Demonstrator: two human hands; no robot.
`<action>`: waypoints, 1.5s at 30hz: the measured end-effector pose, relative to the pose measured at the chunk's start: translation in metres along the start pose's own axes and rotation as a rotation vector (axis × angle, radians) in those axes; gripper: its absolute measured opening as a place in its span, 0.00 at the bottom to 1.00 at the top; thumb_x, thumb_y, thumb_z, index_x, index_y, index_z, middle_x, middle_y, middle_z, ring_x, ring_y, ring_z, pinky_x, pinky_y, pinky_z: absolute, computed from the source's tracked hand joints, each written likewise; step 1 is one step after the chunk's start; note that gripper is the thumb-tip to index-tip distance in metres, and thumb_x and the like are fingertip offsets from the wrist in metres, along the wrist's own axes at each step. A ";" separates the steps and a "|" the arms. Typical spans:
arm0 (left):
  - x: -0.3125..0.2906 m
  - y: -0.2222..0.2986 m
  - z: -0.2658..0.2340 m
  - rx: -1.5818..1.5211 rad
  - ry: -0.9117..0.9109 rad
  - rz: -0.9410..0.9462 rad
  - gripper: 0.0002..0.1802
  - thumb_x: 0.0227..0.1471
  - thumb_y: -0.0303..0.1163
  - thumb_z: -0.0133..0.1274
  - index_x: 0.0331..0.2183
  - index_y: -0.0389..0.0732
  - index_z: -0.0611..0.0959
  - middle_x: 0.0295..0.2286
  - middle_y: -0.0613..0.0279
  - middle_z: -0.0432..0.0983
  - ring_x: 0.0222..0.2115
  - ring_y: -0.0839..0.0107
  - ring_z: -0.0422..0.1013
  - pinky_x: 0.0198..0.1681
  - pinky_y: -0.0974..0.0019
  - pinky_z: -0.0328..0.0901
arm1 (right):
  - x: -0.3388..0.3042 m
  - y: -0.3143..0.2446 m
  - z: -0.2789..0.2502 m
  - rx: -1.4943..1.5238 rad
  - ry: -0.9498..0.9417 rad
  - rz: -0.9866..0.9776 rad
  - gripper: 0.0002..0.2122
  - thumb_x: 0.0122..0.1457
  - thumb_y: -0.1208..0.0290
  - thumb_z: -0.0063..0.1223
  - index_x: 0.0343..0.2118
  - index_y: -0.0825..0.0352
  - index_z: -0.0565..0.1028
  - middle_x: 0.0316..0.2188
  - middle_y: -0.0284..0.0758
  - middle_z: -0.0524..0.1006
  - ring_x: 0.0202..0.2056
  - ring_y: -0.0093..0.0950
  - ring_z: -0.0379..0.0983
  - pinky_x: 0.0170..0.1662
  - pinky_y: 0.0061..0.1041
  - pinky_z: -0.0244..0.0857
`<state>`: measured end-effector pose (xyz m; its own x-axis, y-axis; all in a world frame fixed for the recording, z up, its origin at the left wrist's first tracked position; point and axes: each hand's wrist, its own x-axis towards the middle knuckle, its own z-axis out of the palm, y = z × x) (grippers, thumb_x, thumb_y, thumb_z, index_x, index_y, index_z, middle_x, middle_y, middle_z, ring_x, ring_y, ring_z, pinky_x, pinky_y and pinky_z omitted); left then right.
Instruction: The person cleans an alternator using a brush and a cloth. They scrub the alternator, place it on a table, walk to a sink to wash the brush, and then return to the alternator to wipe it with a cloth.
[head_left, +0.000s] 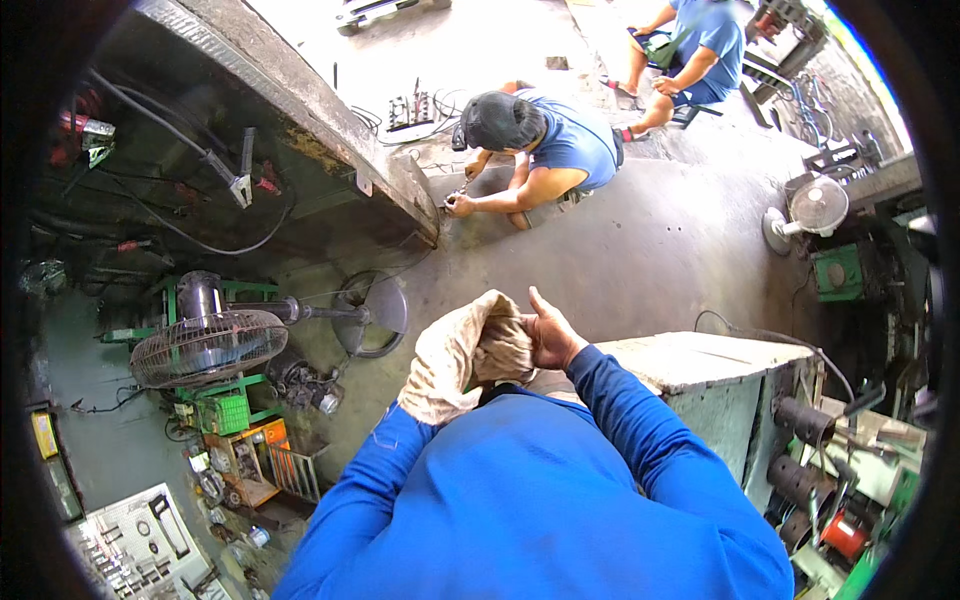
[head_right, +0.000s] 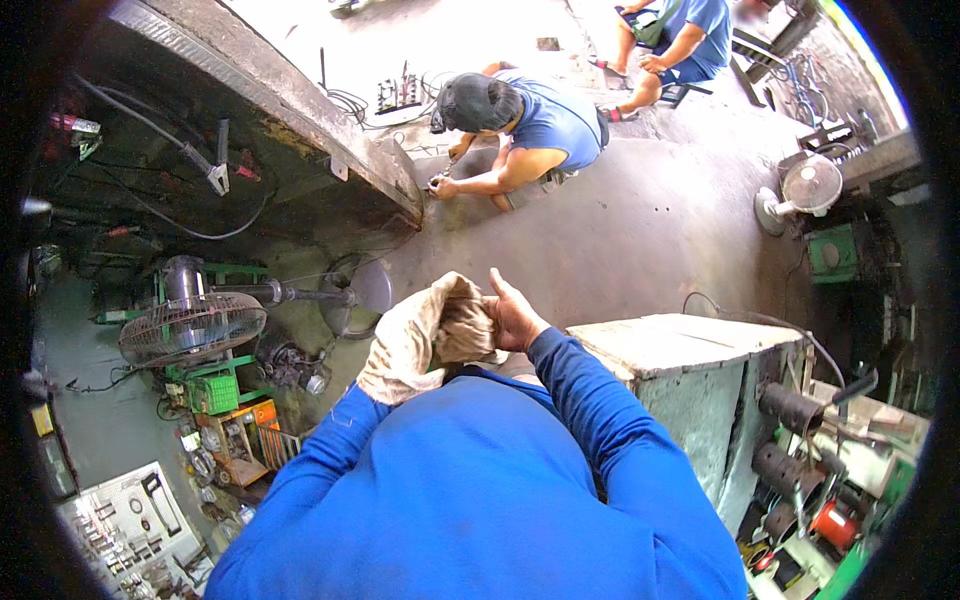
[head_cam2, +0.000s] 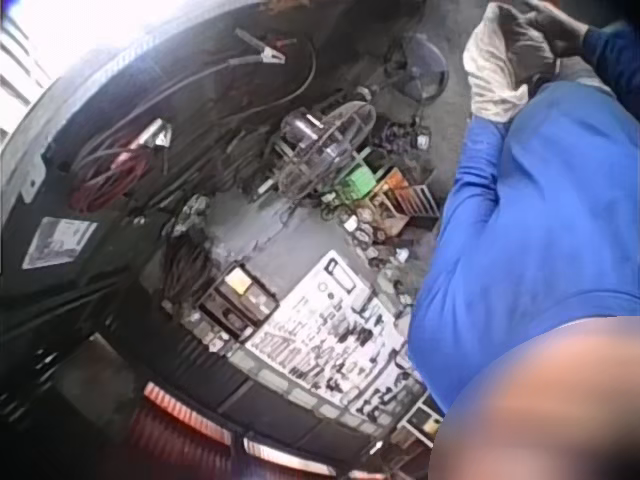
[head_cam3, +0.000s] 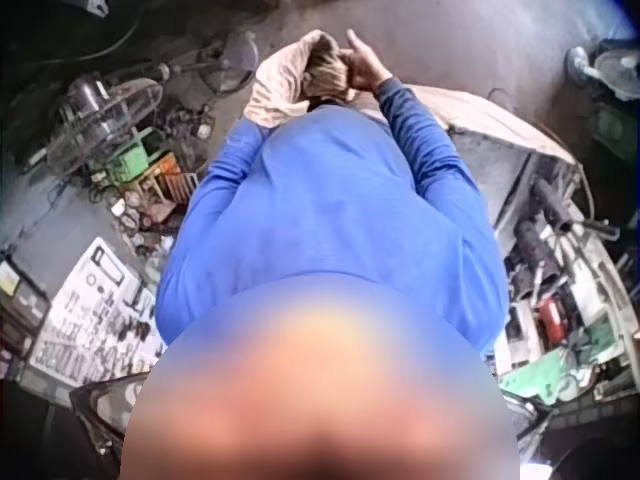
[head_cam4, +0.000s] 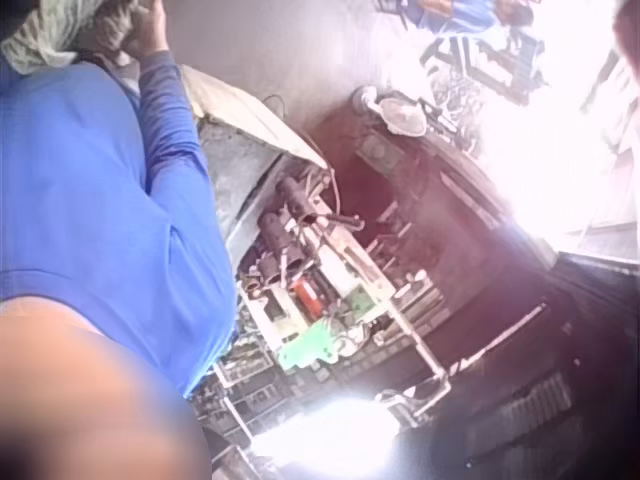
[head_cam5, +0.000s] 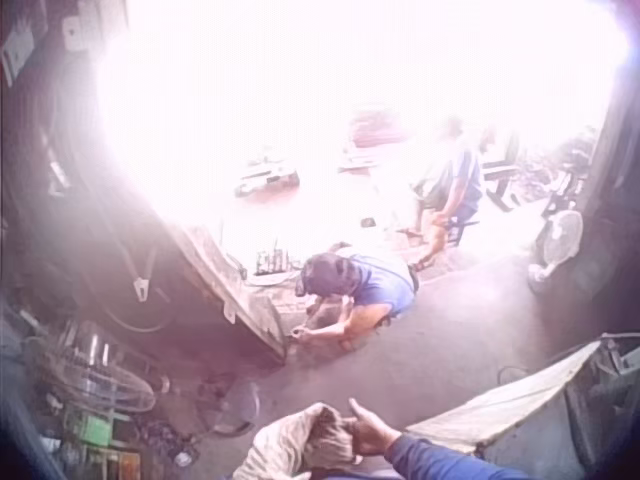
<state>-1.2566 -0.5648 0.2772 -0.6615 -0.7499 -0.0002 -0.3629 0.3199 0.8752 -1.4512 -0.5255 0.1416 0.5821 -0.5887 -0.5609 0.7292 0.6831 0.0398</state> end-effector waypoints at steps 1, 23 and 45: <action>0.002 0.002 -0.001 0.204 0.032 0.027 0.36 0.46 0.37 0.65 0.56 0.41 0.73 0.47 0.58 0.78 0.48 0.68 0.74 0.54 0.65 0.66 | 0.000 -0.003 0.007 -0.026 -0.161 0.015 0.41 0.61 0.30 0.34 0.58 0.69 0.70 0.57 0.44 0.73 0.57 0.40 0.69 0.64 0.44 0.56; 0.058 0.072 0.065 0.175 0.348 -0.148 0.30 0.46 0.35 0.60 0.51 0.43 0.71 0.38 0.56 0.75 0.36 0.62 0.75 0.39 0.61 0.69 | 0.029 -0.040 -0.011 -1.628 0.407 -0.972 0.12 0.63 0.69 0.44 0.41 0.72 0.74 0.36 0.54 0.76 0.43 0.55 0.71 0.48 0.45 0.67; -0.036 0.077 0.097 -0.981 0.618 -0.491 0.19 0.56 0.44 0.54 0.46 0.44 0.77 0.34 0.63 0.77 0.32 0.69 0.74 0.34 0.64 0.72 | 0.001 0.009 0.026 -0.404 -0.071 0.018 0.15 0.66 0.63 0.41 0.42 0.65 0.79 0.39 0.36 0.82 0.39 0.33 0.78 0.48 0.37 0.71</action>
<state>-1.3237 -0.4569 0.2980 -0.0818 -0.8978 -0.4328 0.3317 -0.4340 0.8376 -1.4350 -0.5310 0.1628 0.6274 -0.5935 -0.5042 0.5265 0.8003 -0.2869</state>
